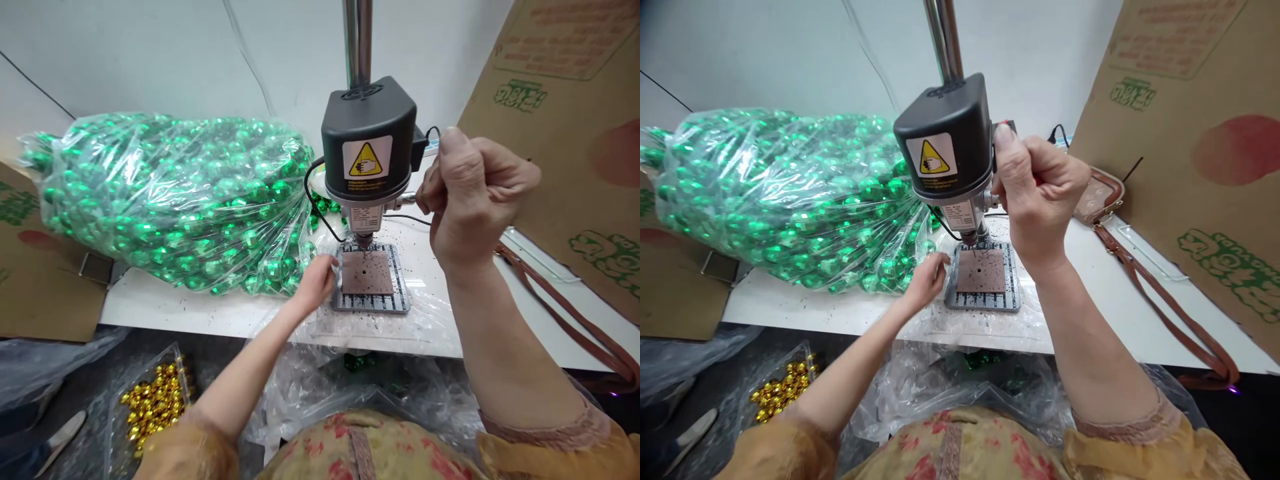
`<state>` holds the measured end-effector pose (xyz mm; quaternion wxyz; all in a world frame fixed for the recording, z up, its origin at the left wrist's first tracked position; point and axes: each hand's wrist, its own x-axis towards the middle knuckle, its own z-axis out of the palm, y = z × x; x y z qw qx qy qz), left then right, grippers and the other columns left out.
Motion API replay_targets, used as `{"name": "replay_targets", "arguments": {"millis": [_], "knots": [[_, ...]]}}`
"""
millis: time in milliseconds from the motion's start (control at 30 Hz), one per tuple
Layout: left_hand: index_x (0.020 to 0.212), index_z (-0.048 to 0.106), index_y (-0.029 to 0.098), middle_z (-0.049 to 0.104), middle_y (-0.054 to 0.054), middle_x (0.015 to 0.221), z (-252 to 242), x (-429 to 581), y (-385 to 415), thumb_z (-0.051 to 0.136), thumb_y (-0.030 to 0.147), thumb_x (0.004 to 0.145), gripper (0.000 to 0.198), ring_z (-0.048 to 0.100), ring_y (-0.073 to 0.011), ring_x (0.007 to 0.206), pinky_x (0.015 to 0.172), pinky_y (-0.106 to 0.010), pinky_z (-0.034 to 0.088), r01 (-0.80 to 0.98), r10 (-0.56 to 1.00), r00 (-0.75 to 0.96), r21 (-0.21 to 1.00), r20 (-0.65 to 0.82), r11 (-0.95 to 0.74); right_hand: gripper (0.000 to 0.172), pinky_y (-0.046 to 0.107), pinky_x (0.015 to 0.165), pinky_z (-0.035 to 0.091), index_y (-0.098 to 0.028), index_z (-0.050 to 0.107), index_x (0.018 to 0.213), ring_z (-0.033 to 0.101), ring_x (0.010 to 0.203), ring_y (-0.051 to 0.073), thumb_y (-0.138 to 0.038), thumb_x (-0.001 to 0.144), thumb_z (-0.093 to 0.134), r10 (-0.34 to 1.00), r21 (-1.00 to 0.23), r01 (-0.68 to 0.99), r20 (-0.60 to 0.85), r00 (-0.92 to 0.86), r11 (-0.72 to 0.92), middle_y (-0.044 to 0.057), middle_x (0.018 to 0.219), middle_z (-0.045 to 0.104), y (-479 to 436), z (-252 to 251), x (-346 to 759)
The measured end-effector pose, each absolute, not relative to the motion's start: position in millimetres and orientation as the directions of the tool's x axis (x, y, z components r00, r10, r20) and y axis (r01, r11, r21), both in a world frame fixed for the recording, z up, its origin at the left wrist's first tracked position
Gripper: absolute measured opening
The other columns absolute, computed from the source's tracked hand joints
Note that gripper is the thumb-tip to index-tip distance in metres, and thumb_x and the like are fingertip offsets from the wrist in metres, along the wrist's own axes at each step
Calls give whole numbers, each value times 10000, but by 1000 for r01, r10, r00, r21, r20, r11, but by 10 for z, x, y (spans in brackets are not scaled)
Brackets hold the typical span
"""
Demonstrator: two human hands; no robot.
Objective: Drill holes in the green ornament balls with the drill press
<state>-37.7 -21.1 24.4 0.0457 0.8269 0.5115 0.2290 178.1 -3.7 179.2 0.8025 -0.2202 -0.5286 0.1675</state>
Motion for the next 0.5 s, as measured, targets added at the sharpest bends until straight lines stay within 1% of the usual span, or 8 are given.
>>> {"name": "replay_targets", "arguments": {"millis": [33,67,133,200,233,367,500], "knots": [[1048,648,170,715,-131,1067,320,-411,20,459,6,878,302,666,-240,1037,935,-365,525,913,925,330,186,188,-363,456,284,435,247,-206,527,520,347,413,54,-335,937,658,496,-524,-35,780,383,851,-44,467,429,-36,1790,1784],[1091,655,159,703,-152,1135,385,-443,215,486,25,888,296,642,-264,1113,976,-384,506,954,955,285,70,76,-291,454,282,431,244,-203,532,520,350,410,52,-323,941,652,491,-520,-31,784,379,854,-46,464,431,-36,1788,1788],[1146,667,119,671,-214,1223,474,-497,484,517,39,885,311,587,-336,1217,1009,-451,475,980,981,193,-52,-10,-193,445,279,426,250,-200,543,525,362,409,50,-301,947,641,492,-524,-19,787,373,852,-49,463,443,-38,1783,1794],[1181,673,88,644,-265,1270,513,-540,612,527,50,885,333,541,-394,1271,1010,-503,455,987,991,131,-90,-23,-133,437,276,424,265,-198,547,529,373,410,47,-284,948,638,489,-523,-10,790,370,853,-51,467,459,-41,1779,1798],[1193,677,83,640,-277,1279,517,-558,641,539,63,885,338,526,-407,1287,1011,-513,448,989,994,104,-105,-36,-107,436,277,425,271,-198,546,530,377,411,47,-280,948,638,487,-521,-8,792,369,854,-51,469,463,-44,1778,1800],[1174,719,114,687,-275,1222,492,-602,707,651,164,857,328,498,-424,1318,994,-497,454,990,993,17,-137,-115,-32,441,298,440,280,-208,540,534,379,419,55,-299,957,626,486,-521,0,797,357,854,-42,485,468,-54,1779,1804],[1126,750,137,735,-264,1117,508,-588,803,736,242,792,351,518,-455,1304,971,-510,460,994,988,-1,-112,-154,-17,452,310,454,291,-218,519,528,375,424,69,-315,958,624,485,-525,21,799,355,851,-37,483,449,-61,1781,1804]]}}
